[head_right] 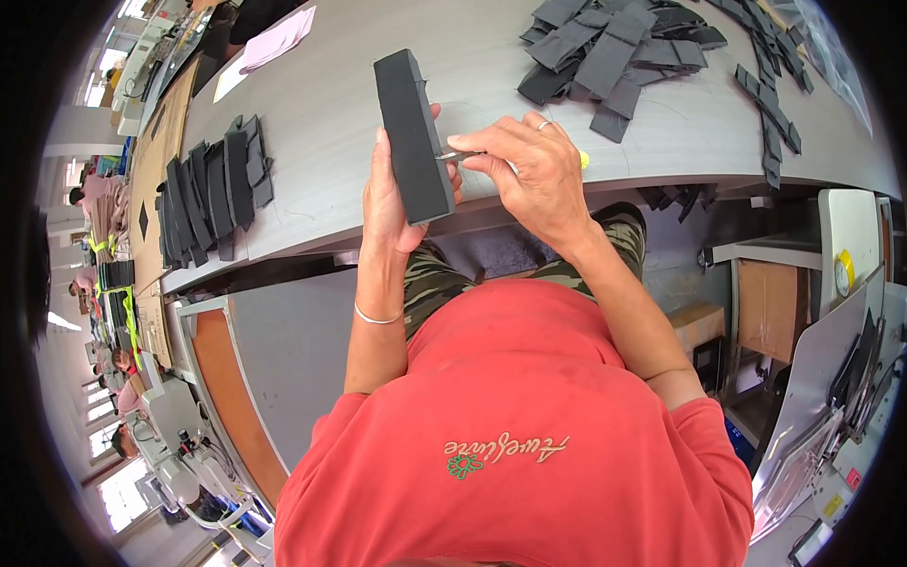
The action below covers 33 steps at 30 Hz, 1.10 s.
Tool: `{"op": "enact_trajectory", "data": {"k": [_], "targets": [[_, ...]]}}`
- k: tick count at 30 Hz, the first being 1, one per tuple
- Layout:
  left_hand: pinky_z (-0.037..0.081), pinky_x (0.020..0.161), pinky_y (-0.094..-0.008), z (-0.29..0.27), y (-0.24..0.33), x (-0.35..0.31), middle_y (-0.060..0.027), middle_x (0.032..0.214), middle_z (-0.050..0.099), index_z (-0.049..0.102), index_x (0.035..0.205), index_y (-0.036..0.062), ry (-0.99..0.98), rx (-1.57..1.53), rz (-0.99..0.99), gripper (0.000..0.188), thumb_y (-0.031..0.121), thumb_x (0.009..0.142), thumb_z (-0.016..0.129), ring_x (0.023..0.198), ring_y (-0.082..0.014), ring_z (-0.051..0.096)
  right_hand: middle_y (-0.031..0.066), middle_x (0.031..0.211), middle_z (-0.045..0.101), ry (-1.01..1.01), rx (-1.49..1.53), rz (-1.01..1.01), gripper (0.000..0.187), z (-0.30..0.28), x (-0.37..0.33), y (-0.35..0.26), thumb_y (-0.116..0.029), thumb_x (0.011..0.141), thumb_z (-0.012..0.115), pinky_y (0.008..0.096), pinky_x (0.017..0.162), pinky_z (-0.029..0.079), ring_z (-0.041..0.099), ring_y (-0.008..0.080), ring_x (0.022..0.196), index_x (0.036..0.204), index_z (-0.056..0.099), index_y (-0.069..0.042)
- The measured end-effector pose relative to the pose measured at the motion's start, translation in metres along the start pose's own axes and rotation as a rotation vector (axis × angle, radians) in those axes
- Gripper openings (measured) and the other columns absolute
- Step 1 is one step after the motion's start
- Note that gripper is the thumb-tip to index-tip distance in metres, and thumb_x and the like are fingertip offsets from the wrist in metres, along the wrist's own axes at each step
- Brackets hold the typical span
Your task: Trimming excess threads and finishing synthetic black manufacturing components using small thread snips.
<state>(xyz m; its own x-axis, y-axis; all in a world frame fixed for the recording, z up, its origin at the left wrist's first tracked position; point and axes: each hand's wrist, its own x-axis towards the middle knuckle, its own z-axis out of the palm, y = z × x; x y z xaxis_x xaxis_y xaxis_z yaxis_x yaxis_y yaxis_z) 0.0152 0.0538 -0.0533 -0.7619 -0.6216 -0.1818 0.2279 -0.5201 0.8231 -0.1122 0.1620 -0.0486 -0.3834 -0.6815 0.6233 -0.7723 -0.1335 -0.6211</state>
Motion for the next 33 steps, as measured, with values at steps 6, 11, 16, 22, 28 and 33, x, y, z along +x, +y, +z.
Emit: {"op": "enact_trajectory", "data": {"k": [6,11,16,22,28,33], "targets": [[0.048,0.050,-0.0293,-0.002,0.000,-0.004,-0.0113,0.074,0.058,0.041,0.132,0.0065,-0.039,0.062,-0.093,0.060,0.054,0.098,0.024,0.056,-0.0168,0.054,0.0003,0.075,0.063,0.026,0.128,0.152,0.016,0.000,0.002,0.002,-0.012,0.078,0.067,0.0293,0.062,0.040,0.050,0.0185,0.063,0.094,0.070,-0.012],[0.051,0.059,-0.0291,0.001,-0.005,-0.007,-0.0115,0.078,0.062,0.054,0.103,0.0030,-0.086,0.001,-0.122,0.056,0.051,0.099,0.026,0.068,-0.0164,0.060,0.0024,0.082,0.065,0.075,0.047,0.197,0.017,0.002,0.011,0.005,-0.013,0.080,0.065,0.0307,0.065,0.043,0.054,0.0196,0.067,0.097,0.068,-0.011],[0.053,0.059,-0.0303,-0.002,-0.008,-0.011,-0.0128,0.079,0.062,0.053,0.106,0.0025,-0.116,-0.054,-0.174,0.056,0.052,0.099,0.028,0.067,-0.0185,0.061,0.0028,0.080,0.064,0.128,-0.008,0.182,0.016,0.008,0.014,0.011,-0.014,0.081,0.064,0.0309,0.065,0.043,0.053,0.0209,0.067,0.097,0.068,-0.011],[0.054,0.057,-0.0326,-0.005,-0.010,-0.011,-0.0141,0.080,0.062,0.051,0.112,0.0036,-0.165,-0.138,-0.186,0.055,0.052,0.098,0.031,0.067,-0.0204,0.062,0.0029,0.076,0.062,0.147,-0.067,0.200,0.016,0.006,0.014,0.009,-0.013,0.080,0.065,0.0316,0.062,0.041,0.051,0.0215,0.065,0.095,0.069,-0.012],[0.054,0.057,-0.0332,-0.007,-0.015,-0.008,-0.0142,0.080,0.062,0.054,0.105,0.0028,-0.144,-0.147,-0.217,0.056,0.054,0.097,0.032,0.067,-0.0207,0.062,0.0026,0.075,0.061,0.149,-0.106,0.171,0.017,0.003,0.013,0.009,-0.010,0.079,0.066,0.0319,0.060,0.041,0.049,0.0215,0.064,0.095,0.069,-0.013],[0.054,0.059,-0.0328,-0.004,-0.018,-0.003,-0.0137,0.081,0.062,0.055,0.102,0.0026,-0.170,-0.187,-0.237,0.056,0.054,0.097,0.033,0.068,-0.0208,0.062,0.0029,0.078,0.063,0.158,0.060,0.303,0.017,0.006,0.013,0.016,-0.009,0.078,0.066,0.0314,0.063,0.043,0.053,0.0214,0.068,0.095,0.069,-0.012]]}}
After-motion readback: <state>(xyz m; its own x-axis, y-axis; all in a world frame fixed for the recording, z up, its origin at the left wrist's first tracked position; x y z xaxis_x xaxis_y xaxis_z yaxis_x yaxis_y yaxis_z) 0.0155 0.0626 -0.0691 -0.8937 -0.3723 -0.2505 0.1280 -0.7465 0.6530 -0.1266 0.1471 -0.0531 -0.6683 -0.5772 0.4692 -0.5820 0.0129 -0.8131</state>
